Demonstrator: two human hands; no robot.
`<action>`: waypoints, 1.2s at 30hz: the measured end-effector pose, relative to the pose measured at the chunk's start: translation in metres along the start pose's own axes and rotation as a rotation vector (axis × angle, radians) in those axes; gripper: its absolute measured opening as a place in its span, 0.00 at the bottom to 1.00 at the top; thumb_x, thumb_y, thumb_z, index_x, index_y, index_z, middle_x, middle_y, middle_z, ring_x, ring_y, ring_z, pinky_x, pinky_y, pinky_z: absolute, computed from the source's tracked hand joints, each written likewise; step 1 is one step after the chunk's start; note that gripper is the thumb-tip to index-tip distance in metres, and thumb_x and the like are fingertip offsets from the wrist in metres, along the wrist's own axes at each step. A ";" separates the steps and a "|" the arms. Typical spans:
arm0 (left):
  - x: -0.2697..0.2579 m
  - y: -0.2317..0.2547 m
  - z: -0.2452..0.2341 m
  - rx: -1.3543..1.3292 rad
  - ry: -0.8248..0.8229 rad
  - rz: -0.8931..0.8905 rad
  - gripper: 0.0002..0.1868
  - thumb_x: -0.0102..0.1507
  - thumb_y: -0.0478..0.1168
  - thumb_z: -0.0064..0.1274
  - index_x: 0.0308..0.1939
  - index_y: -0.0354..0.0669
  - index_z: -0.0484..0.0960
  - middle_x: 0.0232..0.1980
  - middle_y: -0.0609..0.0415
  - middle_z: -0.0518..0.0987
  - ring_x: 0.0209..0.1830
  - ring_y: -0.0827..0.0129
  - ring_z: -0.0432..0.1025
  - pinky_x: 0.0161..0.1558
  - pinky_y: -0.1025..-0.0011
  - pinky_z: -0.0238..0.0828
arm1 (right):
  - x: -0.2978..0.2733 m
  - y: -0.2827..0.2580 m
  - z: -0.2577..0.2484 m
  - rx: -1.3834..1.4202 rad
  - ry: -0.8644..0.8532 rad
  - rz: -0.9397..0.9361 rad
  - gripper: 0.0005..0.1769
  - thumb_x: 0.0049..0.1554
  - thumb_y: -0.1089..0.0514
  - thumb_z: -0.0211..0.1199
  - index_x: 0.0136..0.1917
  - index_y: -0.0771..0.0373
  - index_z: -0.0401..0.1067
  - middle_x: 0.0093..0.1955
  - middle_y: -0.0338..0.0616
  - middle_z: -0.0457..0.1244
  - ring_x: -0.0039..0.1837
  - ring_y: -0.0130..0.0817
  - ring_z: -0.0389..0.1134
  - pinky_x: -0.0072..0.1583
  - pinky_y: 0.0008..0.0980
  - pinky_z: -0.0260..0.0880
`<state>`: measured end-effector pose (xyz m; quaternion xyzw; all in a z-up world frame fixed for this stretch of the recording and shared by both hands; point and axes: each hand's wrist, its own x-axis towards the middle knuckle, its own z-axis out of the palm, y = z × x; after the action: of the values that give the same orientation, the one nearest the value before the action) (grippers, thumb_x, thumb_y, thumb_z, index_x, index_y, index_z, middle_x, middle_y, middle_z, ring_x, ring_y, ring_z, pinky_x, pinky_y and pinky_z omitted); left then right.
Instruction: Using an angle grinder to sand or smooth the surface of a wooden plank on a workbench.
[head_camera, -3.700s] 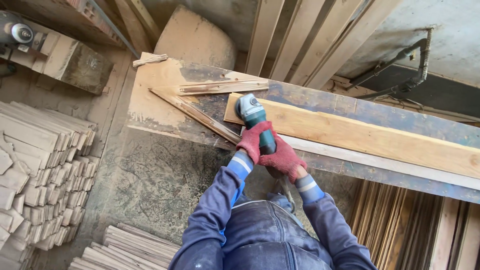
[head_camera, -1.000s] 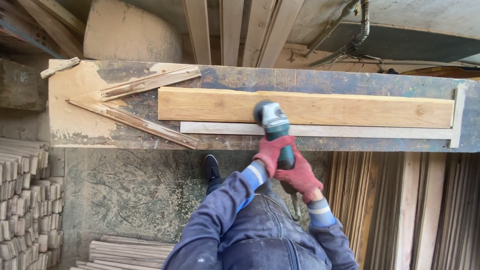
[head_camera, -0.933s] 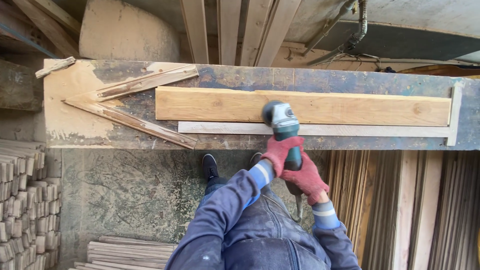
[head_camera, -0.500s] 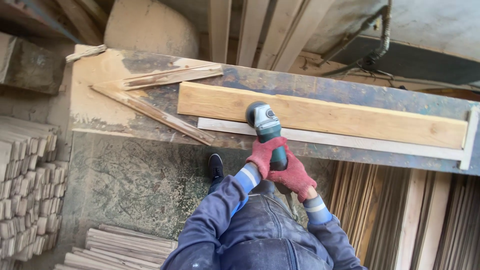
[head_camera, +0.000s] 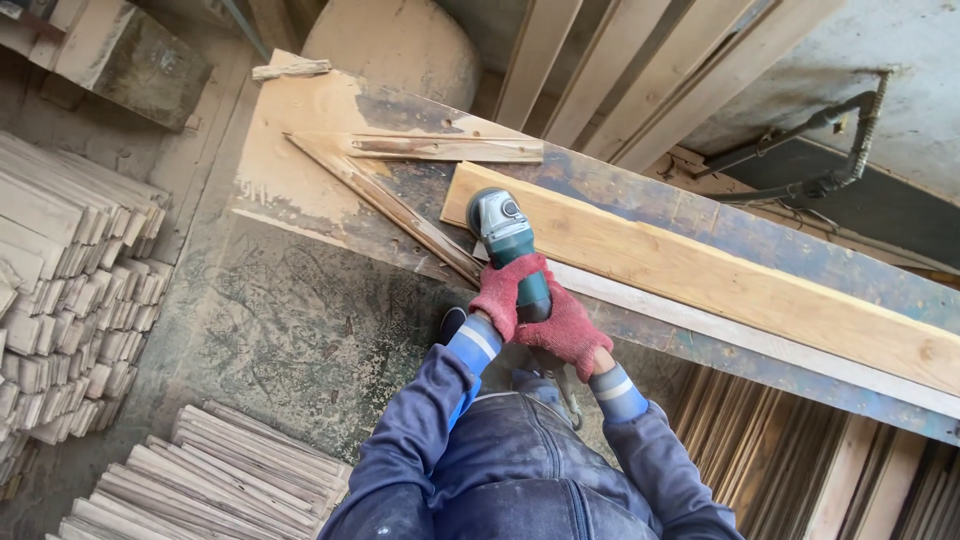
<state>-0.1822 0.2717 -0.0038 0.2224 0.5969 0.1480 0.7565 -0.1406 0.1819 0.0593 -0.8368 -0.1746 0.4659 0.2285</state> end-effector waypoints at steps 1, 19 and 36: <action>-0.004 0.011 -0.004 0.001 0.002 0.001 0.29 0.39 0.42 0.76 0.42 0.43 0.83 0.28 0.48 0.80 0.32 0.59 0.82 0.37 0.58 0.80 | 0.006 -0.003 0.005 0.001 -0.002 -0.001 0.54 0.27 0.42 0.85 0.66 0.49 0.69 0.60 0.49 0.69 0.68 0.49 0.67 0.70 0.47 0.66; -0.040 -0.045 0.080 0.148 -0.250 -0.094 0.27 0.40 0.38 0.74 0.43 0.41 0.85 0.28 0.47 0.82 0.28 0.58 0.81 0.33 0.56 0.80 | -0.038 0.053 -0.053 0.236 0.182 0.170 0.41 0.28 0.51 0.83 0.57 0.51 0.75 0.46 0.48 0.70 0.53 0.45 0.72 0.56 0.46 0.72; -0.019 0.001 0.011 -0.047 -0.120 -0.003 0.21 0.41 0.34 0.74 0.36 0.42 0.84 0.24 0.49 0.81 0.25 0.62 0.81 0.29 0.61 0.80 | -0.022 -0.014 -0.010 0.073 0.074 0.053 0.46 0.28 0.48 0.85 0.61 0.50 0.73 0.50 0.47 0.70 0.58 0.46 0.71 0.62 0.45 0.69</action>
<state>-0.1758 0.2613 0.0144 0.2123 0.5472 0.1470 0.7962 -0.1440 0.1803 0.0876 -0.8489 -0.1264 0.4467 0.2529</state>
